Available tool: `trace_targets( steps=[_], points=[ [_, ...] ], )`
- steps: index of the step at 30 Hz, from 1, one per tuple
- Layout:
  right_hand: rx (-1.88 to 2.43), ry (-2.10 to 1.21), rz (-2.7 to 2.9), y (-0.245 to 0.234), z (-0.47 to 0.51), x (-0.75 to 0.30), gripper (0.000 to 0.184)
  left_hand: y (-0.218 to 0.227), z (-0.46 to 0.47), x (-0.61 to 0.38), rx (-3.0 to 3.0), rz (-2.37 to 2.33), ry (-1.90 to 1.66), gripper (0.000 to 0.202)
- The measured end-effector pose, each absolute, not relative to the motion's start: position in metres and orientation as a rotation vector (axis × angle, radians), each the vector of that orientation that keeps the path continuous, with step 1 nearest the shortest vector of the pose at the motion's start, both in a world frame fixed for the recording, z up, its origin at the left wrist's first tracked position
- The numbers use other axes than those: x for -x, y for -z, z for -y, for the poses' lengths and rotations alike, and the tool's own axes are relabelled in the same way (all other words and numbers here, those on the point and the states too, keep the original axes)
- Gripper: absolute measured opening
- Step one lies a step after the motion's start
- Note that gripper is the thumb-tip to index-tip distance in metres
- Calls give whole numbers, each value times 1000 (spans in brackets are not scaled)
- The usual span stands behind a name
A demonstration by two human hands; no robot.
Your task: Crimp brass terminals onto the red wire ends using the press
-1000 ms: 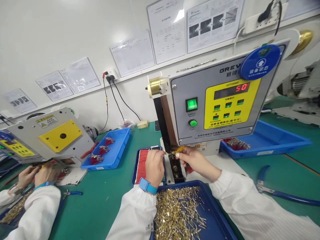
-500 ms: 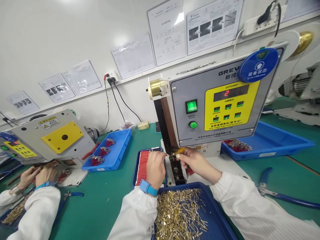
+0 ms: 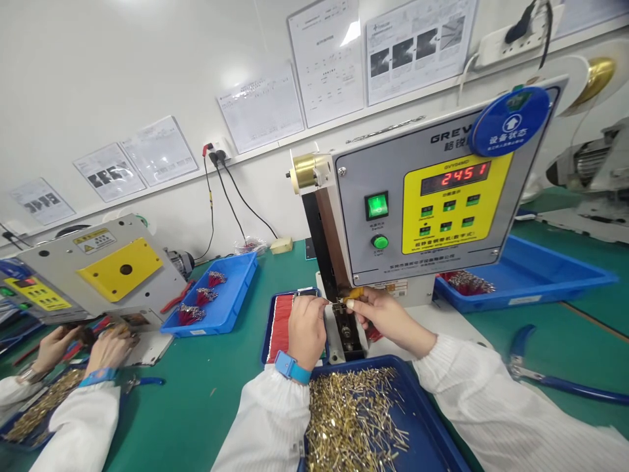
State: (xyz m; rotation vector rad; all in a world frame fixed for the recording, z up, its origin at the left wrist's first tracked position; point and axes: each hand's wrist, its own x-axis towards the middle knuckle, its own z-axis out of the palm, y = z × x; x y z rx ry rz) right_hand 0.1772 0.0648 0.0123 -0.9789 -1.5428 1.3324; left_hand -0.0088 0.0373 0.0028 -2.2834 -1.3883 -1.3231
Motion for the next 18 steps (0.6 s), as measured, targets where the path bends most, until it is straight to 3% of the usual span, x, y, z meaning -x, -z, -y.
trace_targets(
  steps=[18],
  points=[
    [1003,-1289,1515,-6,-67,-172,31,-1,-38,10,2183,1294,1316,25]
  ],
)
